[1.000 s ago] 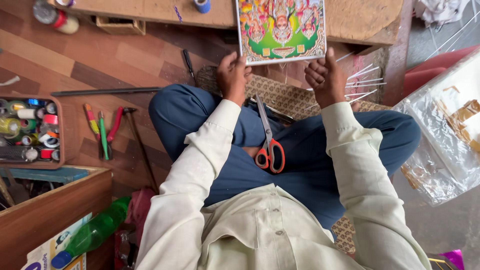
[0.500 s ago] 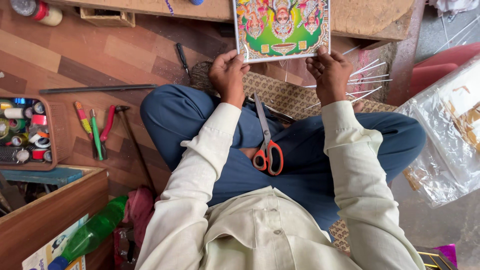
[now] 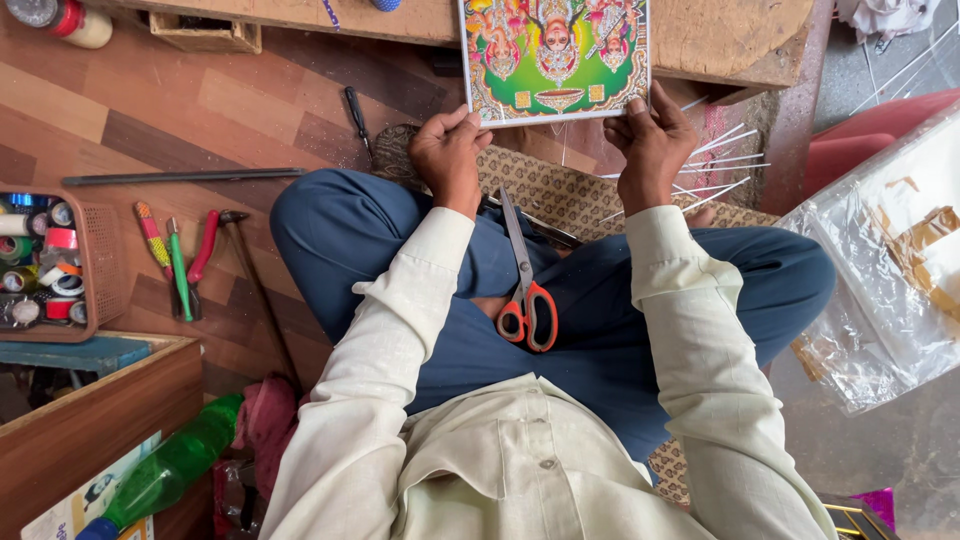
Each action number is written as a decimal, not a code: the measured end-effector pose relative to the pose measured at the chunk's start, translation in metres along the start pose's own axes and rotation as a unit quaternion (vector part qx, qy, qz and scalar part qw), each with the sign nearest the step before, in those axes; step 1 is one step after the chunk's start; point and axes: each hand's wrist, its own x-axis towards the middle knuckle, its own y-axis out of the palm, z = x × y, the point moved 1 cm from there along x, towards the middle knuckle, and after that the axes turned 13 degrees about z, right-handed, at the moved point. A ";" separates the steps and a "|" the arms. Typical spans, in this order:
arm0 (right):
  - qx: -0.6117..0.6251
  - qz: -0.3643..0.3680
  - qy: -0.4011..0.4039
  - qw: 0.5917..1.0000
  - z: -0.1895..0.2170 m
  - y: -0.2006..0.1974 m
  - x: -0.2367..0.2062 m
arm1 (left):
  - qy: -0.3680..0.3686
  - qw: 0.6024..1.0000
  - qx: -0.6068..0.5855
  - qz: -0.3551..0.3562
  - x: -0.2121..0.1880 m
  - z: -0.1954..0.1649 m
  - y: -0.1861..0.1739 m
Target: The person sits on the floor and applies blue patterned tape to the edges of a printed image mounted on cardboard. They smooth the tape, trim excess with scissors, and then place the finished framed print on a stack. The person repeats the process with a second print.
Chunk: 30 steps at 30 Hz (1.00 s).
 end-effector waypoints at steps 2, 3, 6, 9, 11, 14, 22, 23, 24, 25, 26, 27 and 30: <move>0.013 -0.003 0.011 1.000 0.000 -0.002 0.001 | -0.007 1.000 -0.007 -0.003 0.000 0.000 0.000; 0.015 -0.002 0.016 1.000 0.000 -0.002 0.001 | -0.012 1.000 -0.010 -0.007 0.000 0.000 0.000; 0.012 0.008 0.019 1.000 0.002 -0.003 0.004 | -0.025 0.999 -0.038 0.000 0.002 0.000 0.000; 0.010 0.020 0.016 1.000 0.005 -0.002 0.006 | -0.046 0.997 -0.055 -0.001 0.006 0.003 0.000; 0.003 0.030 0.013 0.999 0.006 -0.001 0.007 | -0.051 0.997 -0.057 -0.003 0.008 0.006 0.001; -0.009 0.039 0.012 0.999 0.008 0.001 0.004 | -0.047 0.997 -0.059 -0.003 0.009 0.008 0.002; 0.000 0.042 0.013 0.999 0.014 0.006 0.001 | -0.021 0.995 0.078 -0.061 0.006 -0.027 0.007; 0.004 0.052 0.005 0.999 0.013 0.007 0.001 | 0.038 0.989 0.131 -0.063 0.013 -0.039 0.007; 0.006 0.059 -0.001 0.998 0.013 0.008 0.000 | 0.093 0.977 0.183 -0.063 0.022 -0.052 0.007; 0.007 0.064 -0.005 0.998 0.014 0.008 -0.001 | 0.110 0.958 0.254 -0.075 0.035 -0.064 0.008; 0.005 0.062 0.000 0.998 0.014 0.008 -0.003 | 0.127 0.934 0.324 -0.087 0.050 -0.076 0.008; 0.004 0.061 0.002 0.998 0.013 0.007 -0.002 | 0.217 0.878 0.412 -0.113 0.064 -0.088 0.007; 0.000 0.051 0.009 0.999 0.012 0.006 -0.003 | 0.274 0.793 0.534 -0.110 0.095 -0.105 -0.001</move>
